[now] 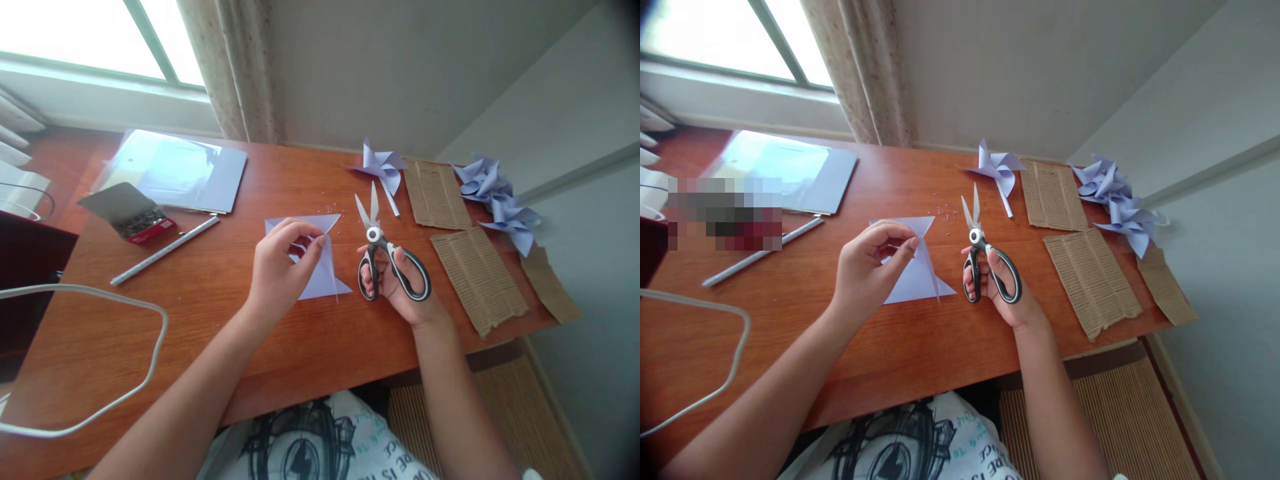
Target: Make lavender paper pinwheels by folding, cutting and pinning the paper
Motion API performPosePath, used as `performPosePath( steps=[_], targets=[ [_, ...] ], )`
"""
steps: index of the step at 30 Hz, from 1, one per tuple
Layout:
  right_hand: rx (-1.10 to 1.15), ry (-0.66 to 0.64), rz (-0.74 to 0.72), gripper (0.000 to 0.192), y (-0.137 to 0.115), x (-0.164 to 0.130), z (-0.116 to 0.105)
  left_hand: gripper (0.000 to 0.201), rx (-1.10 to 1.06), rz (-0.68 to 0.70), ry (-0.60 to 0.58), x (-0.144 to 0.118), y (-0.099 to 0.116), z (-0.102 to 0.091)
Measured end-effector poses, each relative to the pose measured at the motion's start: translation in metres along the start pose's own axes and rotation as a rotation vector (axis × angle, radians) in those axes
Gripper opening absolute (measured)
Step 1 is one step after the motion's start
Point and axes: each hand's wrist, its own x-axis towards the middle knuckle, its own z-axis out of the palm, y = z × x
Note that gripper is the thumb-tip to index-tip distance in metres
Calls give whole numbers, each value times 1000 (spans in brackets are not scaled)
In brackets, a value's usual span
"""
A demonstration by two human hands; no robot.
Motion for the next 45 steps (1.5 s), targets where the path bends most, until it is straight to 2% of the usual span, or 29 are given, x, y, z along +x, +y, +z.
performPosePath(
  steps=[4, 8, 14, 19, 23, 27, 31, 38, 42, 45],
  targets=[
    [-21, 46, -33, 37, 1, 1, 4, 4, -2, 2, -3, 1, 1, 0],
    [-95, 120, -109, 34, 3, 0, 11, 5, -1, 1, -7, 1, 2, 1],
    [-216, 350, -291, 50, 13, 8, 34, 6, 12, 24, -14, -1, 5, 4],
    [-272, 390, -441, 60, 27, 15, 59, 6, 2, 26, -52, -4, 5, 6],
    [-369, 457, -520, 56, 34, 18, 68, 7, 4, 31, -65, -5, 5, 7],
    [-426, 535, -535, 51, 34, 19, 66, 4, -19, 21, -66, -4, 6, 8],
    [-377, 506, -464, 48, 27, 18, 63, 3, 16, 5, -69, -4, 7, 7],
    [-345, 412, -393, 42, 19, 15, 59, 16, 71, 14, -150, -3, 6, 5],
    [-355, 385, -383, 42, 21, 13, 57, 12, 76, -9, -150, -3, 4, 6],
    [-384, 379, -396, 43, 21, 12, 56, 16, 80, -12, -169, -3, 4, 6]
  ],
)
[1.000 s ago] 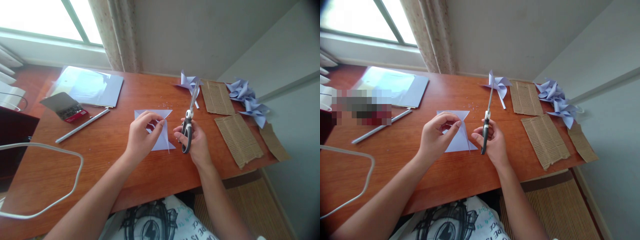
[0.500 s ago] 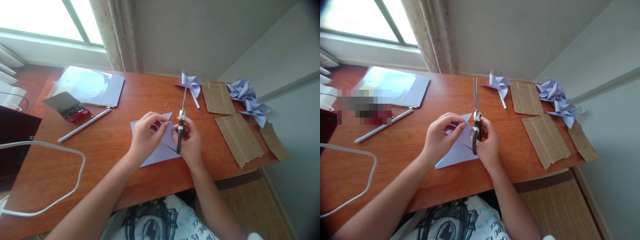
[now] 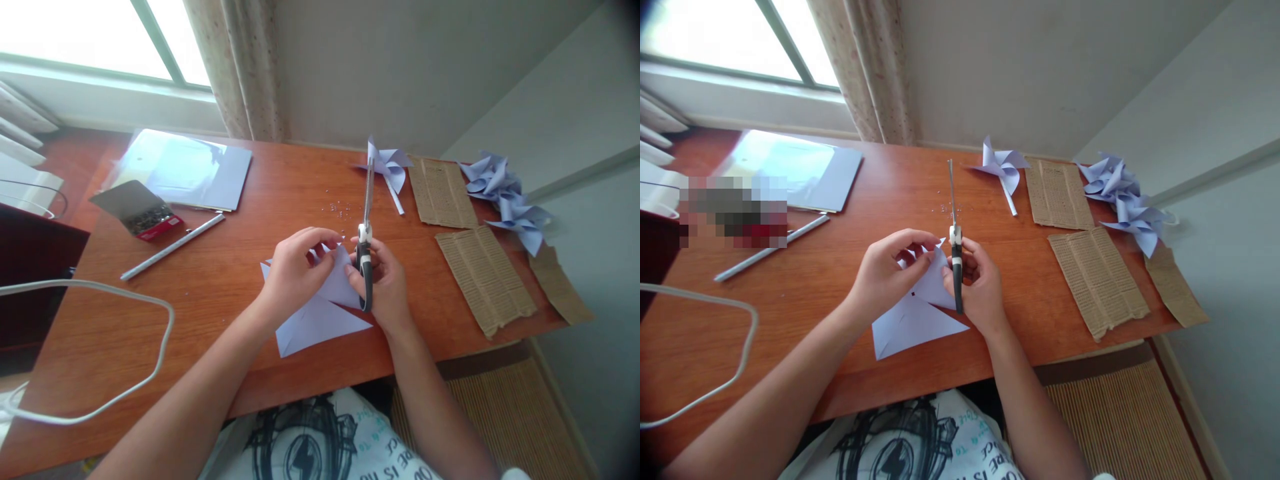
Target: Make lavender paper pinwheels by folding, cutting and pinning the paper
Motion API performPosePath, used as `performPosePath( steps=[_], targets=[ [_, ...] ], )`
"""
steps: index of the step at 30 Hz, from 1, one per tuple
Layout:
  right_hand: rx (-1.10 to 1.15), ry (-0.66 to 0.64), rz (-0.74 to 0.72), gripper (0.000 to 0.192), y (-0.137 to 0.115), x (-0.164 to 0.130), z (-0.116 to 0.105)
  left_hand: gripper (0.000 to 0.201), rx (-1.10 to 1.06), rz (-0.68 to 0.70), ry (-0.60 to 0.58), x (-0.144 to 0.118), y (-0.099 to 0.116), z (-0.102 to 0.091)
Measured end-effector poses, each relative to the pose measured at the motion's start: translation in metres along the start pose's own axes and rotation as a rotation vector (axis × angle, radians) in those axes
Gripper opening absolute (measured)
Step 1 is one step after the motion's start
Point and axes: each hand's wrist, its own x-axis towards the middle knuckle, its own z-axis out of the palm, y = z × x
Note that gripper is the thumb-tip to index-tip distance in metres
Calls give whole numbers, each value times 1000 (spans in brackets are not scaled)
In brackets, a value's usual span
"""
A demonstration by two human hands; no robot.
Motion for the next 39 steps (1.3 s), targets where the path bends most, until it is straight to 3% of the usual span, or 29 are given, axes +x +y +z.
performPosePath(
  steps=[16, 24, 32, 39],
  targets=[
    [-16, -32, -55, 43, 4, -1, 0, 8, -49, -41, -52, 1, 0, -2],
    [-12, -49, -55, 40, 2, -1, -1, 15, -272, -204, -92, 0, 5, -3],
    [2, -36, -17, 43, 2, -2, 0, 19, -342, -286, -88, 2, 8, -6],
    [-12, -50, -34, 42, 4, -2, -1, 24, -248, -228, -174, 1, 2, -4]
  ],
)
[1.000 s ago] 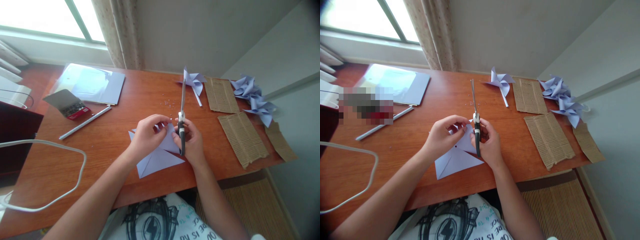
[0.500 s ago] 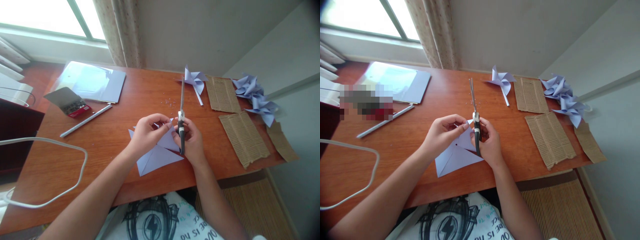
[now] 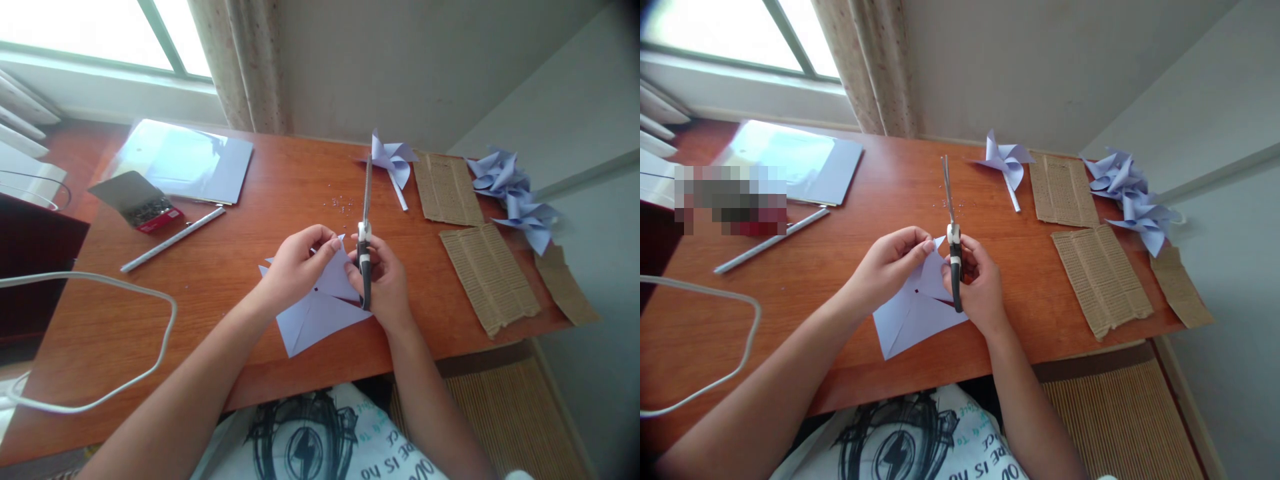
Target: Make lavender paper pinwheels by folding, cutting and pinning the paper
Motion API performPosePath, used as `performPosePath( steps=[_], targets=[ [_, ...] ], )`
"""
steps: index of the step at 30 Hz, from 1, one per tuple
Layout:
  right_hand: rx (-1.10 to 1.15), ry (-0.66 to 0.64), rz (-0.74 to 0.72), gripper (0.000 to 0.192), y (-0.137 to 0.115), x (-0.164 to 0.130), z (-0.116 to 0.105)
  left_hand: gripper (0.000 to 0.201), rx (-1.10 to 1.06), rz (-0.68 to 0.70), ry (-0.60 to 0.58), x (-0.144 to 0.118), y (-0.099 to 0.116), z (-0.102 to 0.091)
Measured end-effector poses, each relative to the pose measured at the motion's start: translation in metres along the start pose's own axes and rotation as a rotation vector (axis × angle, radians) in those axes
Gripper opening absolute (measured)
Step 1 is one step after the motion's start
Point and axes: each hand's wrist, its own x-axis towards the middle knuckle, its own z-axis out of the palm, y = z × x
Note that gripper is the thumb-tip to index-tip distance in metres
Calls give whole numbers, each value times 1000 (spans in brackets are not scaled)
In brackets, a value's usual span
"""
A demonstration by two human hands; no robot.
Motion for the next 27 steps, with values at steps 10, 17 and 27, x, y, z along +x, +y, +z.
performPosePath(
  steps=[10, 17, 27],
  targets=[
    [-16, 71, 14, 41, -2, -1, -1, 17, 123, 101, 192, 3, -2, -9],
    [14, 272, -38, 41, 6, 4, -8, 25, 167, 157, 597, 10, -8, -31],
    [196, 358, -47, 38, 8, 6, -14, 47, -228, -139, 422, 12, -14, -19]
  ],
)
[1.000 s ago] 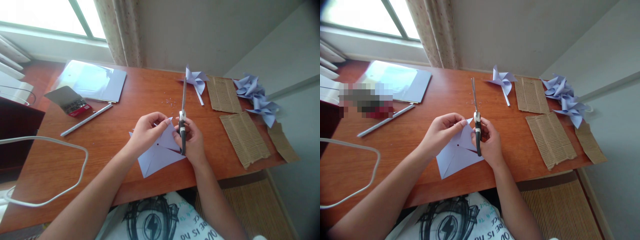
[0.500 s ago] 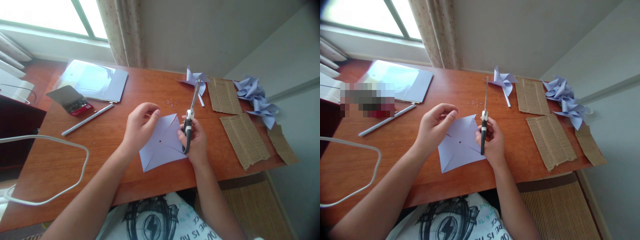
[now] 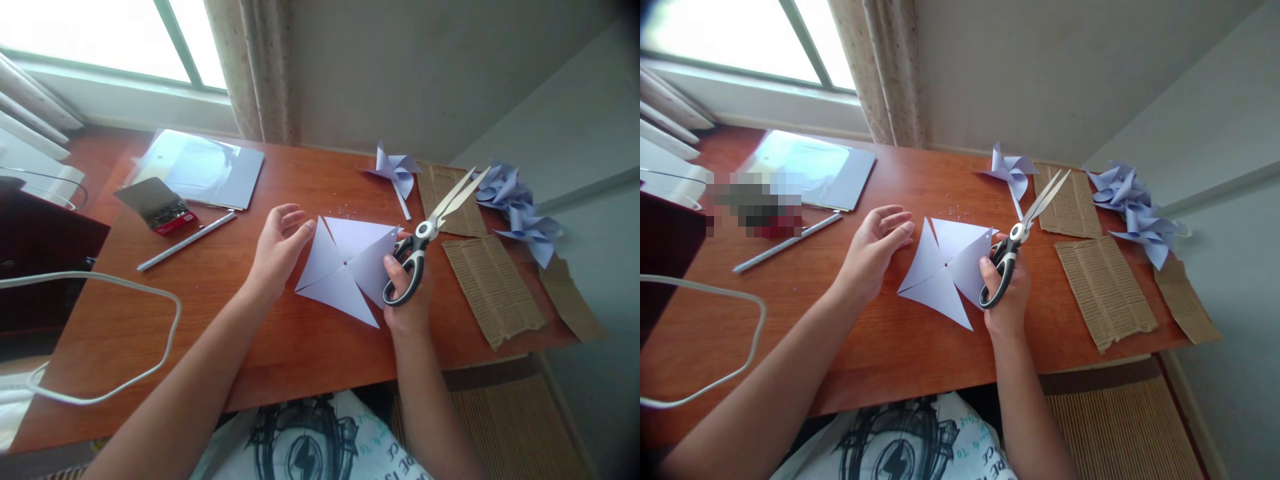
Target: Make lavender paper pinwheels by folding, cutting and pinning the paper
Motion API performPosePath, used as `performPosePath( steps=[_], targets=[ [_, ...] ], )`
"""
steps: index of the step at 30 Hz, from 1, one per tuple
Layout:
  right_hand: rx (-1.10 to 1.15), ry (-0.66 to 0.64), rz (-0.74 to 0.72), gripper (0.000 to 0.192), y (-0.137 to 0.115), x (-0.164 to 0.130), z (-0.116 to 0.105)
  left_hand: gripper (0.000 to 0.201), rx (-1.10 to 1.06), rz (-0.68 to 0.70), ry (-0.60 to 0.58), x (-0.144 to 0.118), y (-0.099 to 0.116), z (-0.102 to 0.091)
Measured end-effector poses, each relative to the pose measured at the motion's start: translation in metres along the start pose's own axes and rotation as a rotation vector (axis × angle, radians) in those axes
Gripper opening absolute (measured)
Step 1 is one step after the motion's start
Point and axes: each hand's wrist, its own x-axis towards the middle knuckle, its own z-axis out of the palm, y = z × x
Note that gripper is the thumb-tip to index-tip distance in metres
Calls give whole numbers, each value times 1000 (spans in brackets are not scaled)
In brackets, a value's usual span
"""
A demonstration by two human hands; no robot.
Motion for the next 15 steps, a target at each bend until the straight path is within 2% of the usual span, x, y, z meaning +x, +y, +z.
performPosePath(
  steps=[5, 8, 12, 15],
  targets=[
    [69, -22, -29, 37, 0, -4, 2, 53, 41, -15, -79, -4, 1, 3],
    [85, -46, -46, 37, 0, -7, 1, 58, -55, -84, -134, -5, 3, 3],
    [13, -60, -86, 37, -2, -8, 0, 38, -306, -238, -251, -7, 7, 2],
    [-42, -79, -79, 35, -1, -6, 0, 28, -366, -251, -251, -8, 10, 0]
  ],
)
